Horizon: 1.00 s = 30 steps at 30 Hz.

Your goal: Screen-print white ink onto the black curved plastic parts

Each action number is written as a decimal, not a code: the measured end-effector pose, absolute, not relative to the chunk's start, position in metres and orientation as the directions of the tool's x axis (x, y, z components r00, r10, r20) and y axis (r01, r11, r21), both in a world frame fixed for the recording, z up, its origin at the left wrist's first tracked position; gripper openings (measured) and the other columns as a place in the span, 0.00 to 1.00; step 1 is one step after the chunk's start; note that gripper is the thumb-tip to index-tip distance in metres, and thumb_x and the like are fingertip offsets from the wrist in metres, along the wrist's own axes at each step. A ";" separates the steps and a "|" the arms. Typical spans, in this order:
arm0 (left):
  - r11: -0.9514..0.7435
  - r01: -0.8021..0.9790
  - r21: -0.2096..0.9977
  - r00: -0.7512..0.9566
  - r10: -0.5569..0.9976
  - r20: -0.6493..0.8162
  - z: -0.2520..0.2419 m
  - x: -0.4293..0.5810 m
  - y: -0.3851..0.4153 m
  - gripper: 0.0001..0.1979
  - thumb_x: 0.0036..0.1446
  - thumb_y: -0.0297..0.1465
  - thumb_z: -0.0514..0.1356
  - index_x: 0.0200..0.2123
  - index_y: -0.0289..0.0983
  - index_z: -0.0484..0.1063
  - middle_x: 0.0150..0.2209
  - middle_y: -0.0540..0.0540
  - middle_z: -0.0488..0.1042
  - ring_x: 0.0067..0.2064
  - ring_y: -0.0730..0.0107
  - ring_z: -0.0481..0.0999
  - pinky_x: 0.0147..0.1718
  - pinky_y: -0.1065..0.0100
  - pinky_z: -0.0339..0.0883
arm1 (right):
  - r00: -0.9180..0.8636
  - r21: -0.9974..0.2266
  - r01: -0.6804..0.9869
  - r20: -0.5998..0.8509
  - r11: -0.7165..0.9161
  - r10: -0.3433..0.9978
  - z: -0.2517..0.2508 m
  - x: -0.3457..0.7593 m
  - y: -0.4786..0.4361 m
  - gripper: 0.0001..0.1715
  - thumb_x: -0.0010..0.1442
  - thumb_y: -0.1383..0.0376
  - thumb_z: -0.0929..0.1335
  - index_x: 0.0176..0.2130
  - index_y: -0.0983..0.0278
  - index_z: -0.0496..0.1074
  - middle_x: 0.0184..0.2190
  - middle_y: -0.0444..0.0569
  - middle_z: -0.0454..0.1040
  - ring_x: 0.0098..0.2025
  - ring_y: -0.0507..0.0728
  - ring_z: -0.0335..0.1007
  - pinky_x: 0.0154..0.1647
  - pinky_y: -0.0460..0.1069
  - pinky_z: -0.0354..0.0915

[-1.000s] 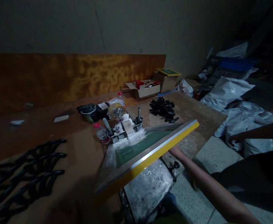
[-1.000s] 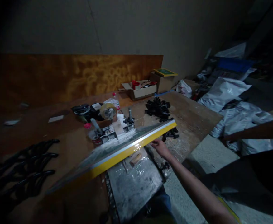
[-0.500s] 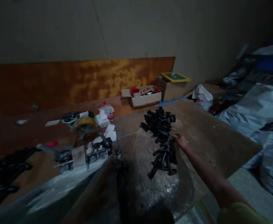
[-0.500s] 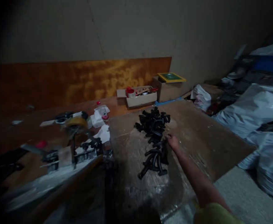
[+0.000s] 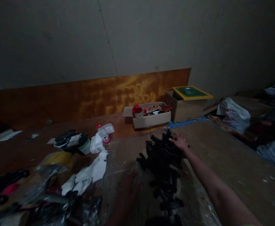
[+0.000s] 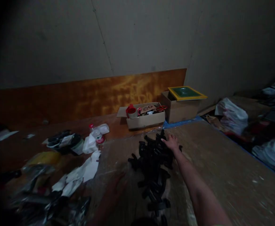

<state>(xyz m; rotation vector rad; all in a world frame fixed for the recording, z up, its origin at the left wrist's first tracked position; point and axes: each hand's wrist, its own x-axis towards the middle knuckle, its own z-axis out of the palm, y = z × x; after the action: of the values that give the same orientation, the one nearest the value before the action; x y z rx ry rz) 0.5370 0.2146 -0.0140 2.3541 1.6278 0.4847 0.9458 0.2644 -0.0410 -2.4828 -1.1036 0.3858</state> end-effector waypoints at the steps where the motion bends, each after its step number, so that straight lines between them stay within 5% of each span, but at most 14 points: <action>1: -0.392 0.832 0.394 0.384 0.918 0.102 -0.019 0.567 0.238 0.17 0.62 0.38 0.58 0.55 0.48 0.73 0.56 0.47 0.75 0.56 0.65 0.74 0.55 0.62 0.70 | 0.646 -0.455 0.643 -0.110 -0.616 0.755 -0.044 0.953 0.279 0.45 0.60 0.42 0.65 0.69 0.54 0.54 0.69 0.57 0.55 0.69 0.71 0.48 0.64 0.69 0.50; 5: -0.485 0.732 0.478 0.569 0.822 -0.038 -0.032 0.685 0.328 0.27 0.63 0.44 0.54 0.63 0.43 0.67 0.67 0.43 0.64 0.67 0.61 0.62 0.64 0.61 0.58 | 0.651 -0.438 0.615 -0.186 -0.655 0.736 -0.058 0.973 0.317 0.50 0.57 0.36 0.64 0.70 0.52 0.52 0.70 0.58 0.52 0.69 0.75 0.45 0.61 0.76 0.48; 9: -0.510 0.757 0.408 0.608 0.778 -0.155 -0.051 0.768 0.390 0.37 0.57 0.58 0.53 0.66 0.51 0.61 0.73 0.43 0.49 0.71 0.41 0.49 0.63 0.40 0.52 | 0.649 -0.394 0.604 -0.261 -0.693 0.714 -0.072 0.979 0.332 0.50 0.56 0.34 0.62 0.68 0.54 0.58 0.68 0.59 0.55 0.68 0.77 0.47 0.60 0.76 0.48; 11: -0.502 0.789 0.355 0.593 0.773 -0.225 -0.063 0.788 0.406 0.38 0.54 0.62 0.50 0.63 0.52 0.65 0.73 0.45 0.45 0.70 0.35 0.50 0.61 0.36 0.54 | 0.634 -0.347 0.636 -0.275 -0.689 0.723 -0.077 0.973 0.335 0.44 0.59 0.36 0.60 0.65 0.55 0.63 0.67 0.58 0.58 0.67 0.76 0.49 0.60 0.76 0.49; 14: -0.531 0.799 0.281 0.594 0.769 -0.237 -0.071 0.792 0.410 0.34 0.57 0.60 0.47 0.54 0.48 0.74 0.72 0.44 0.51 0.65 0.41 0.62 0.58 0.43 0.61 | 0.601 -0.282 0.699 -0.266 -0.657 0.754 -0.077 0.955 0.337 0.35 0.64 0.41 0.58 0.60 0.57 0.69 0.63 0.57 0.65 0.65 0.72 0.53 0.59 0.74 0.52; 18: -0.572 0.781 0.250 0.623 0.736 -0.265 -0.062 0.760 0.389 0.29 0.60 0.55 0.49 0.53 0.44 0.73 0.62 0.40 0.66 0.55 0.51 0.74 0.51 0.54 0.69 | 0.530 -0.241 0.776 -0.251 -0.582 0.810 -0.068 0.921 0.322 0.29 0.65 0.47 0.60 0.58 0.57 0.71 0.60 0.57 0.68 0.62 0.69 0.60 0.58 0.69 0.55; 24: -0.562 0.789 0.250 0.615 0.721 -0.320 -0.045 0.684 0.324 0.28 0.62 0.53 0.49 0.49 0.41 0.75 0.58 0.40 0.69 0.51 0.56 0.76 0.50 0.59 0.70 | 0.348 -0.266 0.856 -0.336 -0.443 0.875 -0.047 0.864 0.269 0.28 0.65 0.49 0.62 0.60 0.53 0.69 0.54 0.54 0.74 0.54 0.65 0.70 0.58 0.65 0.55; 30: -0.488 0.813 0.317 0.582 0.692 -0.427 -0.031 0.613 0.248 0.23 0.65 0.44 0.49 0.53 0.39 0.74 0.58 0.40 0.71 0.54 0.58 0.75 0.56 0.62 0.65 | 0.048 -0.298 0.945 -0.271 -0.132 0.961 -0.020 0.783 0.191 0.27 0.65 0.47 0.62 0.56 0.55 0.74 0.56 0.57 0.72 0.58 0.68 0.66 0.58 0.63 0.58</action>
<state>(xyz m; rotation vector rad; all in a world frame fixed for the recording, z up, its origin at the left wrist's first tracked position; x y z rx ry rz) 0.6134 0.2476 -0.0313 2.3268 1.2003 -0.3314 0.7834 0.1913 -0.0201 -2.2458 -2.0436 0.6359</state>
